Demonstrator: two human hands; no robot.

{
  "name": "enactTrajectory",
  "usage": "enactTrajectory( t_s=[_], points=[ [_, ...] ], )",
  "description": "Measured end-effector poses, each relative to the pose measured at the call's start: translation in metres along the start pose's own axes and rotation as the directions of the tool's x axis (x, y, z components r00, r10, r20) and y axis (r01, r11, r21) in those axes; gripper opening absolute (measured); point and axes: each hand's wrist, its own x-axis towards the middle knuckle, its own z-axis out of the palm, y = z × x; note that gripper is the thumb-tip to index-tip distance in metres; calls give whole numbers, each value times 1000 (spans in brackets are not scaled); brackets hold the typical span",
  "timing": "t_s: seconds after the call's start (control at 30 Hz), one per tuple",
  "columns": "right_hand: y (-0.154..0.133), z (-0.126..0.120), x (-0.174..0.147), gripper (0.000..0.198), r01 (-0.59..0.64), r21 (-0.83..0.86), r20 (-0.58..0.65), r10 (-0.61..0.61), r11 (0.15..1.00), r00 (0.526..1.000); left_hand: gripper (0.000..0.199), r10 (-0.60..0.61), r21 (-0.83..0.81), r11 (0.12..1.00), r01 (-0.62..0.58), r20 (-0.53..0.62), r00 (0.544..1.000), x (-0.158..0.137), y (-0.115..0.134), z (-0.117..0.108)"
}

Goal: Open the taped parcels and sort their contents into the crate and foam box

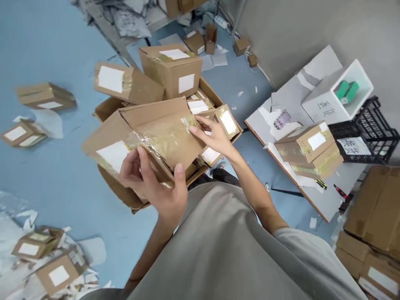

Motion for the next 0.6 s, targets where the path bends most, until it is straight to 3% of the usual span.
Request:
enactTrajectory(
  t_s=[0.1, 0.17, 0.27, 0.33, 0.4, 0.5, 0.53, 0.6],
  points=[
    [-10, -51, -46, 84, -46, 133, -155, 67, 990, 986, 87, 132, -102, 987, -122, 104, 986, 7, 35, 13],
    [-7, -85, -79, 84, -75, 142, -296, 115, 987, 948, 88, 205, -188, 967, -172, 175, 963, 7, 52, 33],
    [4, -136, -131, 80, -145, 66, -532, 158, 987, 832, 86, 278, -332, 927, -173, 301, 912, -3, 78, 73],
    [15, -169, -167, 77, -209, -13, -669, 147, 978, 729, 84, 266, -406, 910, -83, 418, 869, -14, 99, 101],
    [26, -202, -203, 76, -279, -90, -771, 111, 956, 627, 82, 237, -456, 888, 50, 549, 802, -30, 122, 128],
    [39, -252, -258, 74, -404, -184, -868, 45, 896, 495, 77, 252, -510, 827, 236, 713, 654, -65, 161, 166],
    [41, -270, -278, 72, -444, -218, -884, 16, 869, 466, 76, 275, -522, 805, 282, 749, 603, -79, 175, 177],
    [43, -306, -319, 67, -509, -321, -885, -62, 799, 461, 76, 336, -549, 755, 357, 793, 508, -112, 206, 196]
  ],
)
